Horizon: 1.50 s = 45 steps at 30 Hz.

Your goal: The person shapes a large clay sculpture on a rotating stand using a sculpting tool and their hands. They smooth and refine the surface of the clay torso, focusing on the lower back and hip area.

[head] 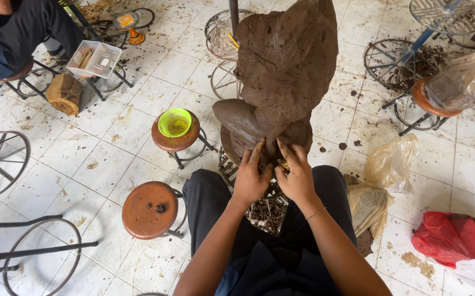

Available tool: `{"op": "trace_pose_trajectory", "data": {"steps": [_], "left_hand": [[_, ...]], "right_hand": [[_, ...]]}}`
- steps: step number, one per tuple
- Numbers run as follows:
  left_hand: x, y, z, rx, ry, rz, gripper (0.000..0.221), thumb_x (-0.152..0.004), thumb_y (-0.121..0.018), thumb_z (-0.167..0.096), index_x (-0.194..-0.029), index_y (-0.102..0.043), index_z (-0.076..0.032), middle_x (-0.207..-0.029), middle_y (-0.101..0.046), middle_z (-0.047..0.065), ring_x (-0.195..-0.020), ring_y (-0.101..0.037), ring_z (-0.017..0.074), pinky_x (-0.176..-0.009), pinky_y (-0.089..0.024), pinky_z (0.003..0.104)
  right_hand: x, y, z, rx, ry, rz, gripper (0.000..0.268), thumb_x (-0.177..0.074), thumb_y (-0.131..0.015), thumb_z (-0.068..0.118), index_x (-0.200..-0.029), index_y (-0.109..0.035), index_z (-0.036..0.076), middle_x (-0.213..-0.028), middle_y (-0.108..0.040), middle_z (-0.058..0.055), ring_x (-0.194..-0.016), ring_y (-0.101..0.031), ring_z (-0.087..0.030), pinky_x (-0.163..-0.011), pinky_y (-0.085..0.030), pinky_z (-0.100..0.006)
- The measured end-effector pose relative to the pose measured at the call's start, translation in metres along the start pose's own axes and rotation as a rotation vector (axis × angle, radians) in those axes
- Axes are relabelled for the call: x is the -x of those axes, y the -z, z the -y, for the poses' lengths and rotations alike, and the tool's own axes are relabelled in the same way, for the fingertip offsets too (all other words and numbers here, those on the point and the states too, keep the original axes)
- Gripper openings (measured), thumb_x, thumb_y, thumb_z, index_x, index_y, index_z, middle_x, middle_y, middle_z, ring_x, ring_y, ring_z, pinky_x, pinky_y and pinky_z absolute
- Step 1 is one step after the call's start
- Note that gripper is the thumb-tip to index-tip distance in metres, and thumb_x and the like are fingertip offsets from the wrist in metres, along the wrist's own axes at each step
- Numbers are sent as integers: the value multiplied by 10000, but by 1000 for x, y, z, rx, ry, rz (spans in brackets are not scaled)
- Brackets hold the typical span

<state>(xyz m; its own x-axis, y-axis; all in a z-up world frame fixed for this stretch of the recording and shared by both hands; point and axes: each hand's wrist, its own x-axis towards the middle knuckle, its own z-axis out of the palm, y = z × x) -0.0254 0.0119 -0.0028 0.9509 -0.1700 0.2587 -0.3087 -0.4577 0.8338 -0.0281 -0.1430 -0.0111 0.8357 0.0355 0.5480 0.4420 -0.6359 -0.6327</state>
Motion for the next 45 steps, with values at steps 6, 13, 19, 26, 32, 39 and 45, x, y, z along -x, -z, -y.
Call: {"op": "trace_pose_trajectory", "data": {"steps": [6,13,19,26,32,39,45], "left_hand": [[6,-7,7,40,-13,-36,696,-958,-616,-62,-1601,-350,-69,-1158,-519,215,-933,-672,470,-688,-630,537],[15,-19,7,46,34,-9,760,-963,-594,-40,-1637,-248,-95,-1221,-512,270,-1014,-644,538,-741,-611,610],[15,-21,17,73,2,49,715,-988,-578,-33,-1622,-248,-38,-1511,-431,295,-1347,-452,566,-1026,-517,669],[12,-20,7,48,-5,84,717,-996,-611,-126,-1617,-262,-51,-1284,-559,281,-1117,-628,517,-838,-605,624],[28,-3,16,82,38,146,489,-1047,-597,-230,-1506,-500,-89,-1173,-600,170,-990,-692,395,-717,-603,513],[76,-41,69,278,172,68,270,-980,-693,-157,-1224,-767,-71,-871,-644,109,-722,-643,210,-638,-492,355],[80,-45,81,318,159,135,267,-1008,-653,-126,-1256,-751,-101,-869,-636,83,-671,-607,185,-601,-455,329]], "right_hand": [[19,-5,-16,66,6,12,743,-764,-691,-92,-1456,-586,156,-1179,-547,-179,-923,-700,-368,-730,-656,-453],[4,-6,6,-20,-32,-17,823,-771,-677,-134,-1537,-482,97,-1174,-528,-259,-966,-667,-439,-759,-651,-487],[7,-4,-20,-33,-92,-75,734,-725,-699,-118,-1390,-685,190,-1128,-588,-116,-944,-692,-355,-738,-622,-421],[4,-2,-15,-39,-200,-86,742,-752,-696,-103,-1397,-666,261,-1174,-610,-143,-948,-716,-383,-733,-641,-442],[4,17,-20,29,-139,-116,636,-774,-673,-113,-1297,-743,242,-1071,-631,-119,-821,-730,-366,-660,-641,-400],[-4,20,-4,58,-124,-99,563,-760,-684,-138,-1251,-756,127,-1051,-644,-170,-785,-733,-360,-632,-647,-381],[-12,33,-8,64,-264,-154,602,-850,-618,-95,-1405,-651,137,-1170,-583,-194,-829,-690,-399,-619,-607,-439]]}}
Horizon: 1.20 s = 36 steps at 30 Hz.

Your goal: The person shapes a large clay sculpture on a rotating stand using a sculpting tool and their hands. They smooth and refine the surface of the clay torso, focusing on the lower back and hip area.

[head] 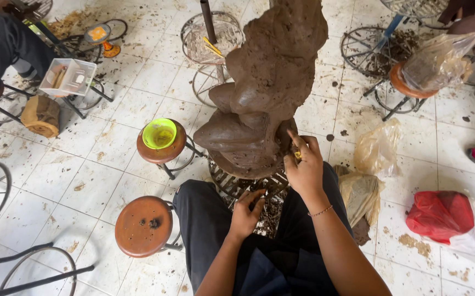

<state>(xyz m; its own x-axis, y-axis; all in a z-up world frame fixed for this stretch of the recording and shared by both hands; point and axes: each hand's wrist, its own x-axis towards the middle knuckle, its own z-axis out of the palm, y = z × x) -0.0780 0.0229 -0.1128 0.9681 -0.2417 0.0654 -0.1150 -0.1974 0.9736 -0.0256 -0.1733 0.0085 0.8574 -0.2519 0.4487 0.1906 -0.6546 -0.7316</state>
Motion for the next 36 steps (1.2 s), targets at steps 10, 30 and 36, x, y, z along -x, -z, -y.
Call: {"op": "trace_pose_trajectory", "data": {"steps": [10,30,36], "left_hand": [[2,3,2,-86,-87,69,262,-973,-681,-106,-1220,-758,-66,-860,-632,132,-706,-625,249,-634,-474,370],[12,14,-27,-169,-113,185,263,-1031,-595,-94,-1266,-708,-57,-944,-639,173,-802,-656,345,-728,-542,476],[9,7,-5,-182,-101,205,272,-1050,-588,-127,-1295,-684,-59,-957,-607,173,-805,-630,310,-715,-508,456]], "right_hand": [[-14,12,46,252,-160,232,563,-849,-706,81,-1406,-627,107,-1236,-527,-214,-896,-713,-471,-686,-648,-499],[18,4,10,233,173,113,510,-857,-697,64,-1343,-687,218,-1196,-566,-127,-807,-730,-417,-579,-662,-451],[16,-11,13,85,163,188,575,-832,-686,0,-1385,-651,154,-1198,-594,-206,-856,-712,-471,-643,-665,-505]]}}
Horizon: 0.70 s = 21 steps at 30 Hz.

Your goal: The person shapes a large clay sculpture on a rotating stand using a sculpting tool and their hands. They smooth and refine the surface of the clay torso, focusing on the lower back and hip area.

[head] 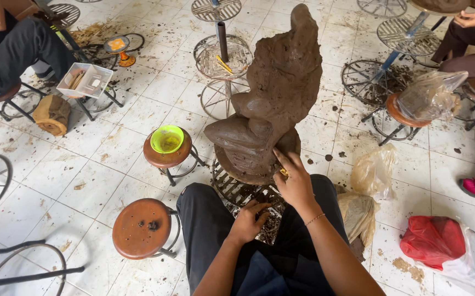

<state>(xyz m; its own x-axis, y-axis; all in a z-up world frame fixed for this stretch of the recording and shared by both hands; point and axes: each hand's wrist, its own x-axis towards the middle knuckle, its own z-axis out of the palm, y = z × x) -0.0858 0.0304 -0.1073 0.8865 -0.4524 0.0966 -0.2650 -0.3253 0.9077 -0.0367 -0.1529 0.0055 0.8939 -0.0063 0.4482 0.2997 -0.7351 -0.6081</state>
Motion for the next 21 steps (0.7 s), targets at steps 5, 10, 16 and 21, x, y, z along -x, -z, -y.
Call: {"op": "trace_pose_trajectory", "data": {"steps": [5,10,16,21], "left_hand": [[3,3,-3,-9,-9,10,269,-1056,-589,-135,-1293,-678,-45,-948,-599,166,-767,-620,281,-669,-503,435],[0,1,-3,-38,-12,30,267,-1064,-590,-144,-1275,-665,0,-952,-601,184,-742,-622,298,-645,-503,444],[0,-7,7,-56,-10,9,254,-1023,-636,-144,-1241,-709,-37,-936,-613,165,-724,-640,300,-626,-508,423],[-1,-10,14,-74,-16,-13,238,-997,-674,-170,-1202,-736,-66,-924,-635,148,-734,-669,316,-623,-528,425]], "right_hand": [[14,-3,-16,151,49,-10,543,-814,-731,94,-1337,-682,232,-1245,-620,-113,-849,-737,-391,-639,-660,-466],[6,-1,-12,3,40,-100,558,-861,-665,29,-1385,-671,220,-1257,-632,-104,-943,-713,-399,-675,-654,-452],[2,-14,14,-99,60,-74,557,-848,-670,-25,-1389,-652,105,-1235,-637,-212,-981,-696,-435,-755,-641,-505],[15,-23,-13,-44,114,-125,540,-796,-737,-3,-1319,-703,128,-1232,-658,-110,-1030,-713,-339,-760,-634,-425]]}}
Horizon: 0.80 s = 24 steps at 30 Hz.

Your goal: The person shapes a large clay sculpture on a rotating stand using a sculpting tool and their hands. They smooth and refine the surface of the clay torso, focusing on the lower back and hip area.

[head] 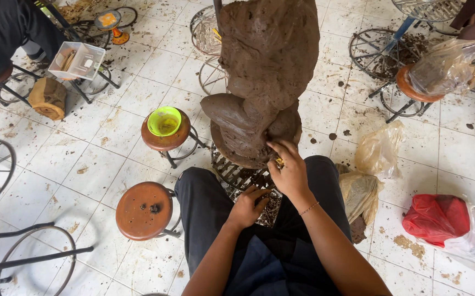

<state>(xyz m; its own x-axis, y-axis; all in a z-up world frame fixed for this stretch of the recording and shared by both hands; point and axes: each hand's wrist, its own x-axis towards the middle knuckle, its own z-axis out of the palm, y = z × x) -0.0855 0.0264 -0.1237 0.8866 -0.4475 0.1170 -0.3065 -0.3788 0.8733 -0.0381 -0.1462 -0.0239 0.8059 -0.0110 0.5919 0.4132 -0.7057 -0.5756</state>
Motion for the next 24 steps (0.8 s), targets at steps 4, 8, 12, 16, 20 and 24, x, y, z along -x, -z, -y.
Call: {"op": "trace_pose_trajectory", "data": {"steps": [4,8,12,16,20,24], "left_hand": [[2,1,-6,25,9,5,238,-1024,-639,-136,-1227,-716,-40,-910,-610,158,-712,-641,302,-617,-519,422],[4,4,-13,1,-10,8,237,-999,-664,-146,-1212,-734,-67,-921,-624,146,-767,-675,351,-660,-550,433],[0,1,-1,-33,-25,2,241,-983,-692,-202,-1190,-743,-88,-941,-639,139,-808,-697,381,-669,-567,451],[4,3,-10,-35,-27,8,236,-975,-690,-161,-1189,-745,-78,-928,-638,165,-806,-690,399,-679,-562,469],[-1,2,-5,-49,4,42,256,-983,-683,-188,-1212,-743,-91,-941,-641,154,-809,-686,400,-686,-563,467],[0,-2,1,-74,21,68,276,-977,-682,-225,-1228,-737,-125,-957,-644,143,-833,-688,402,-699,-569,483]], "right_hand": [[-7,1,14,-103,-56,-52,529,-885,-663,-33,-1401,-639,84,-1184,-657,-187,-992,-691,-426,-726,-628,-496],[-9,-7,30,-93,-89,15,583,-864,-661,-65,-1433,-591,40,-1204,-611,-253,-1011,-676,-410,-785,-633,-501],[-4,-17,19,-83,-64,35,694,-817,-718,-75,-1472,-562,95,-1196,-601,-221,-965,-696,-419,-669,-644,-477],[-3,-7,14,-115,-129,78,588,-835,-697,-60,-1403,-616,69,-1154,-628,-226,-879,-696,-339,-623,-638,-373],[-9,-8,6,-176,-163,-2,601,-883,-663,-63,-1459,-555,73,-1093,-645,-215,-785,-686,-315,-532,-601,-363],[-9,-19,13,-193,-196,85,754,-877,-665,-67,-1571,-435,119,-1130,-597,-239,-823,-650,-294,-587,-617,-353]]}}
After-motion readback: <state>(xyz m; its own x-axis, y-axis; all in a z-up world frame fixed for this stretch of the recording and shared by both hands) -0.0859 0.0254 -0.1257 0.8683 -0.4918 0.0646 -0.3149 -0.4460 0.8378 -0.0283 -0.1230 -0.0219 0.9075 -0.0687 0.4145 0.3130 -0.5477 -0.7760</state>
